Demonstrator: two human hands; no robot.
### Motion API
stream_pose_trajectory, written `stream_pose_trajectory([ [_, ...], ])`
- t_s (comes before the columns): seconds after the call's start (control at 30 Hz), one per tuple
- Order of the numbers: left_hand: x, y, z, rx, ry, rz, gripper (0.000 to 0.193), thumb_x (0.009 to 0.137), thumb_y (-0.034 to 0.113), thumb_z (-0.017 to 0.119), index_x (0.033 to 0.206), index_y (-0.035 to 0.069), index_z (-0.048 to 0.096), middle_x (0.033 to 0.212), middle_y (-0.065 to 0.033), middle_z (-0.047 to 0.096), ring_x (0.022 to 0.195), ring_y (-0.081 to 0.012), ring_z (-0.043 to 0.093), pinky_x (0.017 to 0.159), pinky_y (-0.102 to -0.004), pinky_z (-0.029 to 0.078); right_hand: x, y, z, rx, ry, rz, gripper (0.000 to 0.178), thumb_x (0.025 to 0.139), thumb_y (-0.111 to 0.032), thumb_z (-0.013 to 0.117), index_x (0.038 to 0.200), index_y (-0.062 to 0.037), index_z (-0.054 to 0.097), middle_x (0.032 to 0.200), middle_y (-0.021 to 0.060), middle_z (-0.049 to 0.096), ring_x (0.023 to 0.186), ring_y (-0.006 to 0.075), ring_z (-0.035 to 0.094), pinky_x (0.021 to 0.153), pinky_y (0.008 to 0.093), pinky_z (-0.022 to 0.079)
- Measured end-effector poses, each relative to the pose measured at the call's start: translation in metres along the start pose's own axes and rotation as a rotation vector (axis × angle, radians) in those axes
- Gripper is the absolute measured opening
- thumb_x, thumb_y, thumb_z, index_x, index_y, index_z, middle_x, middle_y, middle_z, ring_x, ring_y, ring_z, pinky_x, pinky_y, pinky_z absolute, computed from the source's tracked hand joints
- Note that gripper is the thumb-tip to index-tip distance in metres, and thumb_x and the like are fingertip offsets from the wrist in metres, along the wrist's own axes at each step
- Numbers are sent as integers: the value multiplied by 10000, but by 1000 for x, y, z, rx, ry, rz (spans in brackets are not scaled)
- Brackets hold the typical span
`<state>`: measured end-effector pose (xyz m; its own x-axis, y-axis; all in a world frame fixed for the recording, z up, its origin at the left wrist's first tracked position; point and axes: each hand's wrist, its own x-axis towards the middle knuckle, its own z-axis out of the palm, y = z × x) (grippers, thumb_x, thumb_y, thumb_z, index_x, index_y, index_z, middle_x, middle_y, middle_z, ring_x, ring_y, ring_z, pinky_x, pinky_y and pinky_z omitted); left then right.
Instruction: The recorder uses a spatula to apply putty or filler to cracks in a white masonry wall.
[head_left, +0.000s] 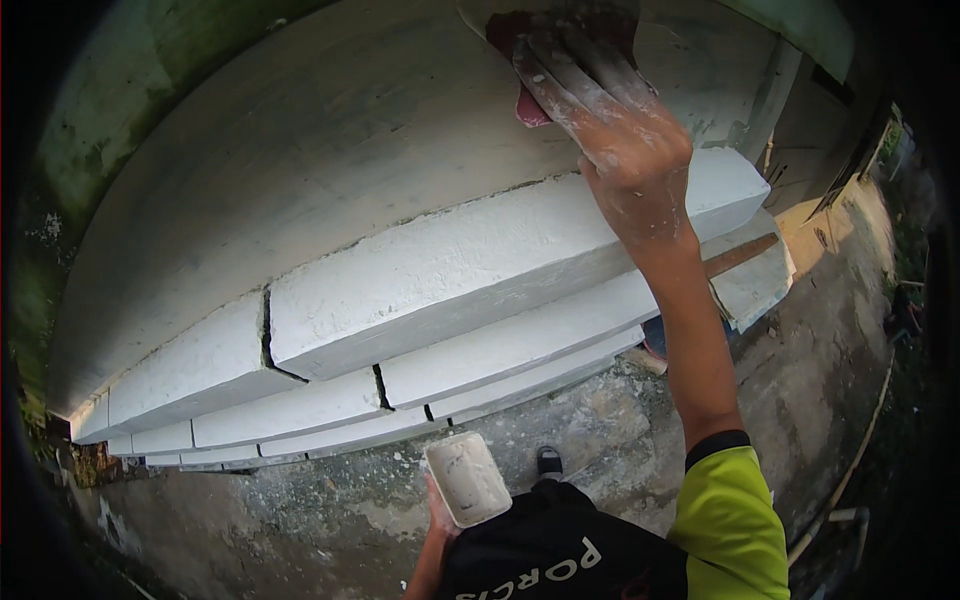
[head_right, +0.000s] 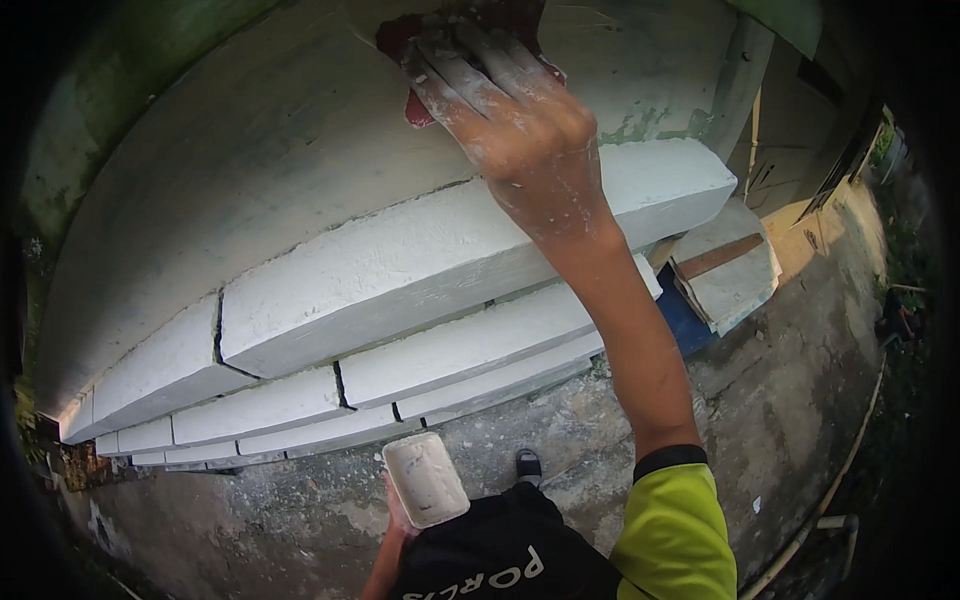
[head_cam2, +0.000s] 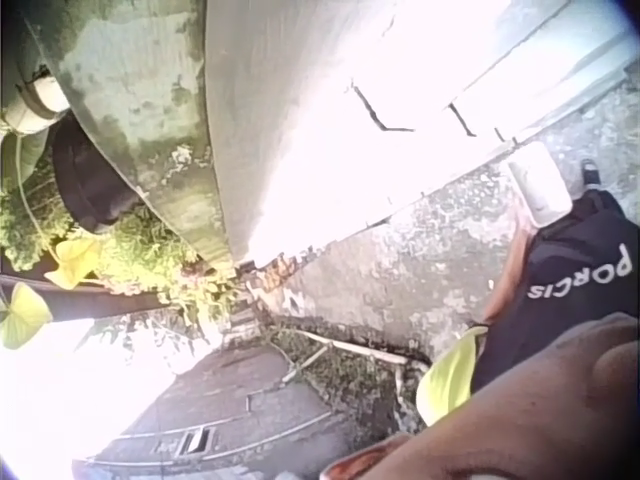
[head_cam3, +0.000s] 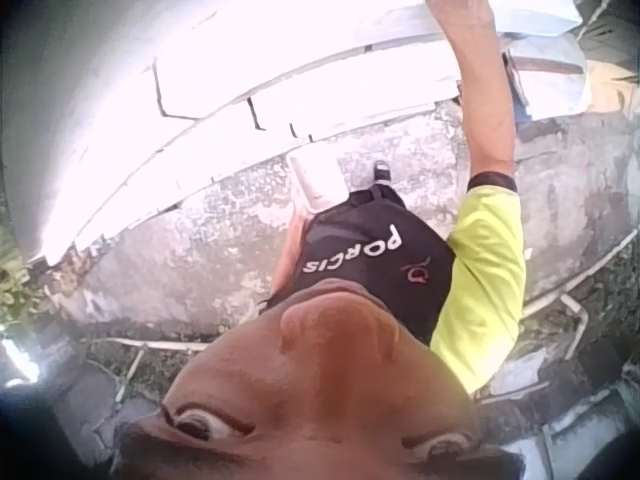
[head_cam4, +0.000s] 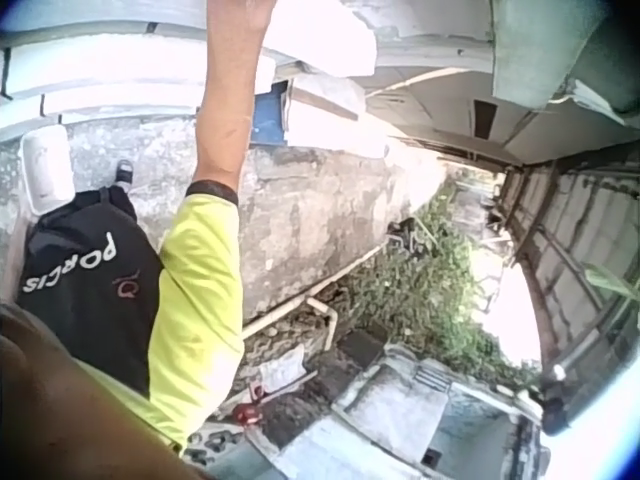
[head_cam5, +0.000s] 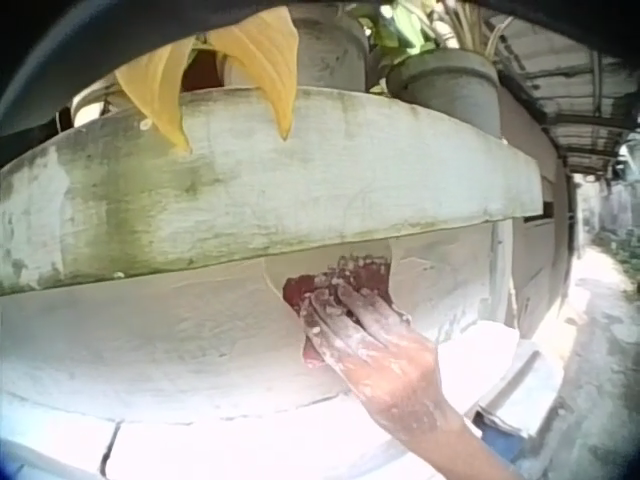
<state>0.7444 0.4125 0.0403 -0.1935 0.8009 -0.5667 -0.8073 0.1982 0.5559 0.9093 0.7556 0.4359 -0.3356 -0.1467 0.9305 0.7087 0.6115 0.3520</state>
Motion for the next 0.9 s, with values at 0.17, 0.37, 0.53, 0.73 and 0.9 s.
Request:
stream_pose_trajectory([
  [0.17,-1,7,6,-16,-21,0,793,928,705,208,1427,118,396,1347,-127,527,1191,-335,547,1013,-509,446,-8,47,-28,105,171,-107,480,564,112,653,991,-90,738,818,108,684,723,300,657,662,360,535],
  [0.37,13,4,-5,-38,-69,24,787,919,714,250,1414,127,421,1325,-122,547,1164,-330,564,990,-500,466,-40,84,-20,37,-74,-15,402,599,137,643,930,-67,744,893,133,706,819,290,702,724,347,552],
  [0.53,18,5,14,-112,-86,32,750,934,691,257,1387,125,452,1280,-115,575,1115,-315,590,950,-485,495,-41,110,-35,-10,137,-78,358,616,112,661,929,-49,722,840,127,698,756,311,682,682,362,544],
  [0.73,19,-5,32,-6,-82,26,770,936,694,223,1415,121,410,1326,-108,540,1173,-303,556,997,-475,464,-76,139,-30,44,-125,92,597,569,139,612,1109,-99,702,1014,117,691,902,298,670,752,409,528],
  [0.9,22,-13,35,-69,-128,34,750,943,683,230,1411,127,414,1314,-104,548,1163,-300,563,989,-475,472,-90,162,-57,-46,52,120,425,683,123,609,1046,-62,728,1034,159,702,960,297,695,847,325,529],
])
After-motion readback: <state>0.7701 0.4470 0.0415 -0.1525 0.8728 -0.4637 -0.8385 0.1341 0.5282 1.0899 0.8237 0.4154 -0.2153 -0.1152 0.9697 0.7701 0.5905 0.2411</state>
